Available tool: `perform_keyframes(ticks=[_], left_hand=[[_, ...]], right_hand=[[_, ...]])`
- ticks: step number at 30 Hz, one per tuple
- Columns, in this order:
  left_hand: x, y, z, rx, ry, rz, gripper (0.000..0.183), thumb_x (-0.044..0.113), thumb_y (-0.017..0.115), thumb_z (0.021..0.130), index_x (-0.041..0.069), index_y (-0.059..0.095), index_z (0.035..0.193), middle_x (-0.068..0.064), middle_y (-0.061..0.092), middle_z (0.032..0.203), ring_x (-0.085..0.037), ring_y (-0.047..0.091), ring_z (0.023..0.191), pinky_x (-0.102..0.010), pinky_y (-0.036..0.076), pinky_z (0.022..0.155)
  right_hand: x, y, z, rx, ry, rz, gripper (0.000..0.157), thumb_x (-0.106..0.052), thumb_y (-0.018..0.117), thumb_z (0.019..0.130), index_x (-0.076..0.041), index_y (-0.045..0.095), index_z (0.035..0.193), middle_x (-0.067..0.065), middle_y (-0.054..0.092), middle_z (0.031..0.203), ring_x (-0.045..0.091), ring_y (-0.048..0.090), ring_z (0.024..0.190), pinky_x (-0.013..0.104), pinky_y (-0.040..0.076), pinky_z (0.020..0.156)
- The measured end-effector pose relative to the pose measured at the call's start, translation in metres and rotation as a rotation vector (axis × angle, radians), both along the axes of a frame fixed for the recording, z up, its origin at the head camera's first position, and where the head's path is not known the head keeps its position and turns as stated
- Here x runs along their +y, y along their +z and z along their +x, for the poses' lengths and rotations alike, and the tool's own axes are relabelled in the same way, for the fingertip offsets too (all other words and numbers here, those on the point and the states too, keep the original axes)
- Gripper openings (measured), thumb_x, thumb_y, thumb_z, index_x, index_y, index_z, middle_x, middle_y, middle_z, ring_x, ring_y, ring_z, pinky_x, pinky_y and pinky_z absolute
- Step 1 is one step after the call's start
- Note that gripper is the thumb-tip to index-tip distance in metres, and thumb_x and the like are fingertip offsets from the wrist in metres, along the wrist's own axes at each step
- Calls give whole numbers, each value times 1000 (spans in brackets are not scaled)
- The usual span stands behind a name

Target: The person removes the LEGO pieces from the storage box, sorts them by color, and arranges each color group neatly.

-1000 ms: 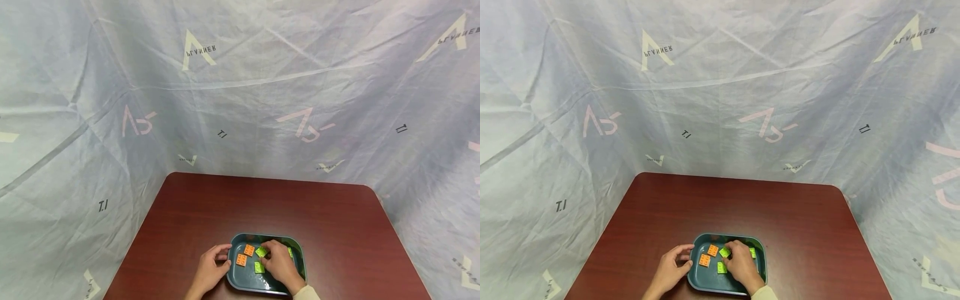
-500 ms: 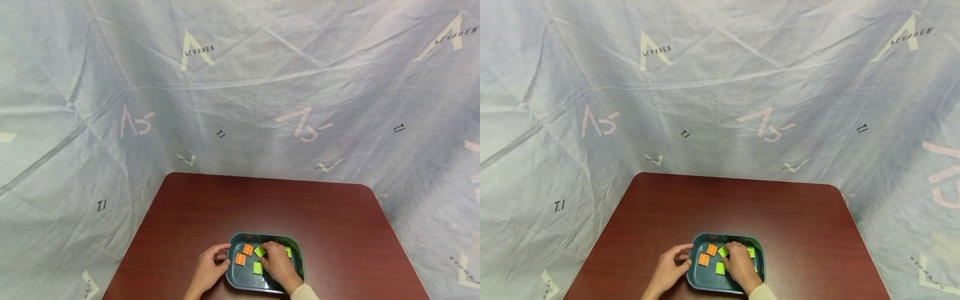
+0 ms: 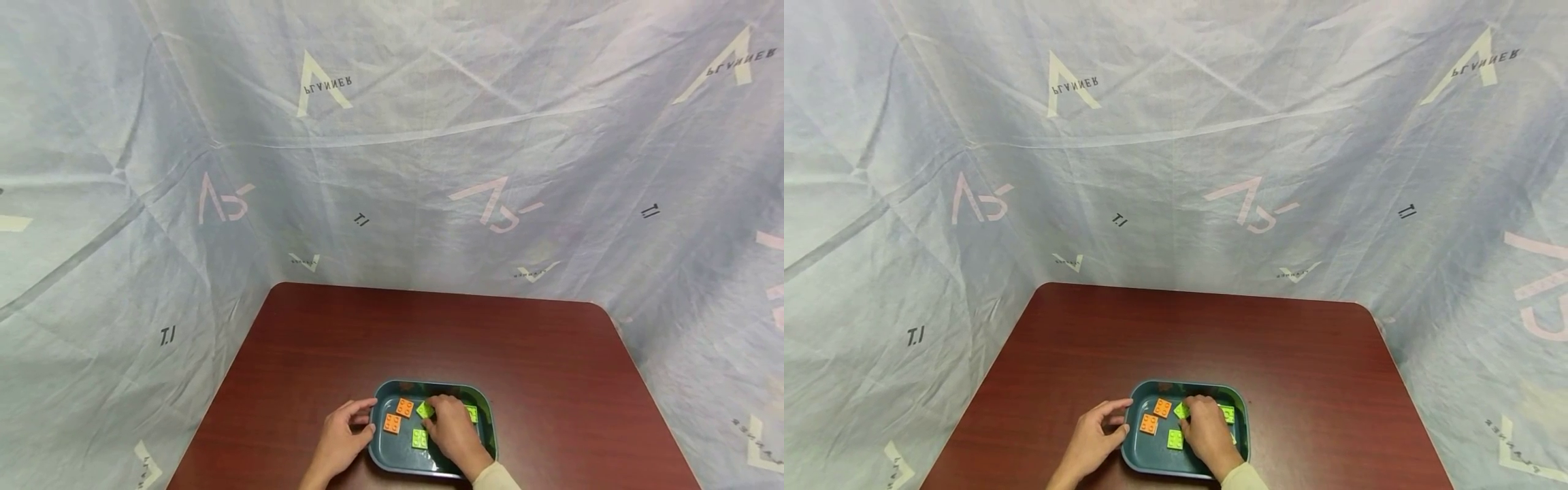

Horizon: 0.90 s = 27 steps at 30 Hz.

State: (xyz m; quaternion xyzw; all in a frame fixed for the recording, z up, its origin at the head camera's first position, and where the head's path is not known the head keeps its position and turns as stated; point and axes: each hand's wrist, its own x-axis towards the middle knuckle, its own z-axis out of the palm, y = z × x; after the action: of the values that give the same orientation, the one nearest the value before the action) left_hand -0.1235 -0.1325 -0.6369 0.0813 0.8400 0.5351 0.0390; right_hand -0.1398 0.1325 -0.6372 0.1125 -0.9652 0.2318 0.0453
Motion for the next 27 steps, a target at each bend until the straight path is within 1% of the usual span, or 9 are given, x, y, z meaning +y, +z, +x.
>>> perform_keyframes(ticks=[3, 8, 11, 14, 21, 24, 27], left_hand=[[0, -1, -1, 1, -3, -4, 42, 13, 81, 90, 21, 74, 131, -3, 74, 123, -18, 76, 102, -27, 60, 86], [0, -1, -2, -22, -6, -5, 42, 16, 81, 91, 22, 74, 131, -4, 73, 126, -16, 76, 102, -29, 61, 85], [-1, 0, -1, -37, -2, 1, 42, 16, 81, 91, 21, 74, 131, -4, 73, 127, -14, 76, 101, -28, 61, 84], [-1, 0, -1, -37, -3, 2, 42, 15, 81, 90, 22, 74, 131, -4, 74, 126, -14, 76, 101, -27, 60, 84], [-1, 0, -2, -40, -14, 12, 42, 14, 81, 90, 22, 74, 131, -6, 73, 127, -18, 76, 102, -27, 61, 83], [-1, 0, -2, -44, -10, 17, 42, 14, 81, 91, 20, 74, 131, -7, 73, 127, -19, 76, 103, -27, 61, 82], [0, 0, -2, -43, -5, 8, 41, 15, 81, 91, 19, 73, 132, -7, 73, 128, -19, 76, 103, -27, 61, 81]], right_hand=[[1, 1, 1, 20, -5, -24, 28, -14, 92, 79, -9, 80, 102, 3, 76, 96, 21, 71, 88, 42, 60, 77], [2, 4, 1, 32, -2, -134, 31, -8, 90, 79, -9, 80, 108, 2, 76, 101, 12, 69, 82, 28, 57, 67], [3, 5, 2, 31, 12, -199, 33, -4, 88, 80, -8, 79, 111, 2, 75, 104, 11, 71, 84, 23, 58, 67], [5, 8, 4, 29, 20, -238, 35, -1, 86, 79, -7, 78, 113, 3, 74, 106, 15, 75, 89, 22, 61, 70], [12, 20, 9, -36, 2, -312, 36, 1, 82, 81, -10, 78, 115, 1, 73, 108, 18, 77, 95, 22, 62, 75], [15, 25, 10, -22, -1, -318, 37, 3, 82, 80, -10, 78, 115, 0, 73, 108, 18, 77, 96, 23, 63, 75], [20, 29, 13, 15, -20, -301, 38, 3, 84, 78, -12, 79, 113, -3, 73, 107, 15, 76, 95, 24, 62, 75]])
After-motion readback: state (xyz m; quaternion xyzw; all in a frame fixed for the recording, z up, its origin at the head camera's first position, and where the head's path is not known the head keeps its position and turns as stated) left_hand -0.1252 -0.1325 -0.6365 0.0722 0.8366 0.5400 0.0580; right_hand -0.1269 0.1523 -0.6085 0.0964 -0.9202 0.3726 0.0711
